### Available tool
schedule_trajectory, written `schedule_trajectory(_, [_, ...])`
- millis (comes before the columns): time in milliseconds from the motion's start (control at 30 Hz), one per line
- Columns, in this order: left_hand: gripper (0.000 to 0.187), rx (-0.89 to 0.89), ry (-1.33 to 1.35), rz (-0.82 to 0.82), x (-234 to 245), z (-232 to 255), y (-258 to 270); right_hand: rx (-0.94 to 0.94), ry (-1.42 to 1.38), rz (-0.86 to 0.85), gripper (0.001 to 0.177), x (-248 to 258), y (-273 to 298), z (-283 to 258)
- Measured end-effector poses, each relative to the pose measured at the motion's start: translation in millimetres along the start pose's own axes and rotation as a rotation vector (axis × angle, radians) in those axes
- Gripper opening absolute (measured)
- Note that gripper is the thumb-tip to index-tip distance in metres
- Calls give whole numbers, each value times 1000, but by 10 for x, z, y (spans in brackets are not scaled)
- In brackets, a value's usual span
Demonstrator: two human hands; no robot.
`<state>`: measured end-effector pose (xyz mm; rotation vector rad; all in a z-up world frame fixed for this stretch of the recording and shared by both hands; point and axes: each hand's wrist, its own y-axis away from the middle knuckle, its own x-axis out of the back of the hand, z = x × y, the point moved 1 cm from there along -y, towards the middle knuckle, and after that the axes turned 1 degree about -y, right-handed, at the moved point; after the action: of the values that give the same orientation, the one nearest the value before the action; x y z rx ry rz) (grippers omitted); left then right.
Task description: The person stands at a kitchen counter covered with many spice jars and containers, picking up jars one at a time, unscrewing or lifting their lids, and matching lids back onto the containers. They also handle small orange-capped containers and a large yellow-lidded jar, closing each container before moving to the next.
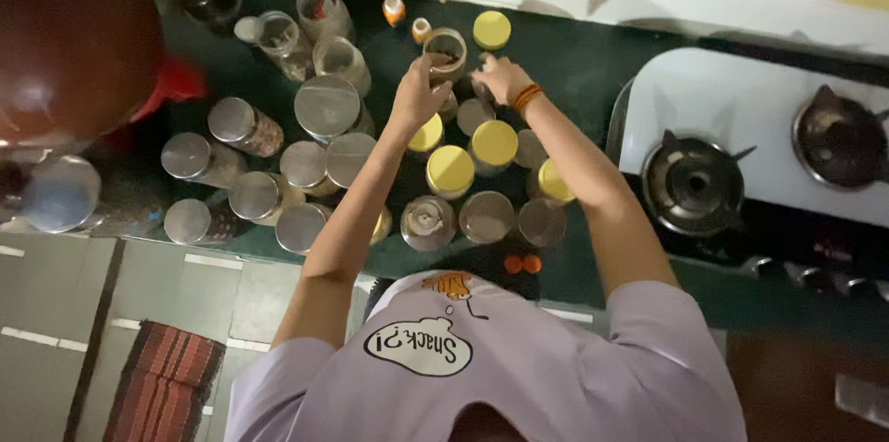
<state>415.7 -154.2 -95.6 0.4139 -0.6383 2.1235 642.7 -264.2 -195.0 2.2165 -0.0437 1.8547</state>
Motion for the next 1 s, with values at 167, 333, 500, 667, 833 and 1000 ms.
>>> schedule_trajectory(167, [47,-4,-51,33,26,-237,-79,-13,17,-56,71,-155,-73,114])
schedule_trajectory(333, [66,-8,-238,92,-42,-443,-204,2,-636,-31,75,175,165,340])
schedule_trajectory(500, [91,167,-364,-22,-152,-646,-448,98,-1135,154,76,639,567,339])
schedule_trajectory(667, [114,200,-282,-51,-335,-786,-661,4,-1459,83,81,828,753,232])
schedule_trajectory(833, [100,242,-268,-114,-318,-818,-759,17,-1447,107,77,855,806,167])
schedule_trajectory(1000, [96,117,-147,-2,-176,-687,-748,113,-1443,178,77,891,848,130])
